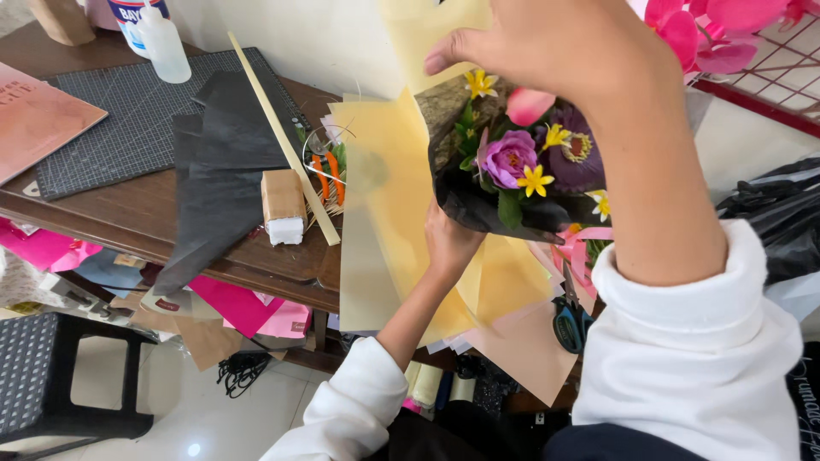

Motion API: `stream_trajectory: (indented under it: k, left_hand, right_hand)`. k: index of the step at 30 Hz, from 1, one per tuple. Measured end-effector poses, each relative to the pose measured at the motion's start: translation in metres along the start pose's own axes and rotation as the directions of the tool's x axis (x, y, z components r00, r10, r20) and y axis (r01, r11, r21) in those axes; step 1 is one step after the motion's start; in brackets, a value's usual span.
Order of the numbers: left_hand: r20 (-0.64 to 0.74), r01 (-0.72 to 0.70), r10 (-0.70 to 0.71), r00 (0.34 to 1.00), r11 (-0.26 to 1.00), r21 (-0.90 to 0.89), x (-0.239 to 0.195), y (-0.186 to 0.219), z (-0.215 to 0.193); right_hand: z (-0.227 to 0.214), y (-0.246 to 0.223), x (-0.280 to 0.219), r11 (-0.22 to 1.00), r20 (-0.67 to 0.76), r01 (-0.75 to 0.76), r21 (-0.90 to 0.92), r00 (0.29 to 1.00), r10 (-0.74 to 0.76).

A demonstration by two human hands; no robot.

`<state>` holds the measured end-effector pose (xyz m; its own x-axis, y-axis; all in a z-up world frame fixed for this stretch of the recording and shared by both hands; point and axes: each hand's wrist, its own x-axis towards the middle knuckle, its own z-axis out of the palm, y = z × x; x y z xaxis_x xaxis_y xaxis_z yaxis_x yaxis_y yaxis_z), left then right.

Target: The person wraps a floral bouquet by placing it on yellow paper, layering it with black and pink sheets, and cutting iridescent film with scissors.

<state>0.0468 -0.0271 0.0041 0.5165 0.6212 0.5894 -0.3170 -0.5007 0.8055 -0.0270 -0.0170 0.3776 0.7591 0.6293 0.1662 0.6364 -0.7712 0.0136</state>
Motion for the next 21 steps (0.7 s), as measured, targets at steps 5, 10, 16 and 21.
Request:
stream_trajectory:
  k: [5, 10, 16, 21]
  left_hand:
    - [0.089, 0.038, -0.035, 0.995, 0.999, -0.031, -0.004, 0.008, -0.004]
    - [0.154, 0.075, -0.064, 0.986, 0.995, -0.07, -0.011, 0.014, -0.008]
    - [0.251, 0.206, -0.189, 0.949, 0.978, -0.042, -0.015, 0.032, -0.016]
    - [0.321, 0.381, -0.351, 0.88, 0.924, -0.035, -0.02, 0.044, -0.022]
  right_hand:
    - [0.023, 0.021, 0.064, 0.983, 0.234, -0.17, -0.071, 0.955, 0.182]
    - [0.004, -0.007, 0.047, 0.983, 0.167, 0.14, 0.122, 0.973, -0.159]
    - [0.011, -0.009, 0.049, 0.981, 0.153, 0.13, 0.146, 0.976, -0.152]
    - [-0.002, -0.026, 0.021, 0.994, 0.195, 0.006, 0.11, 0.98, -0.028]
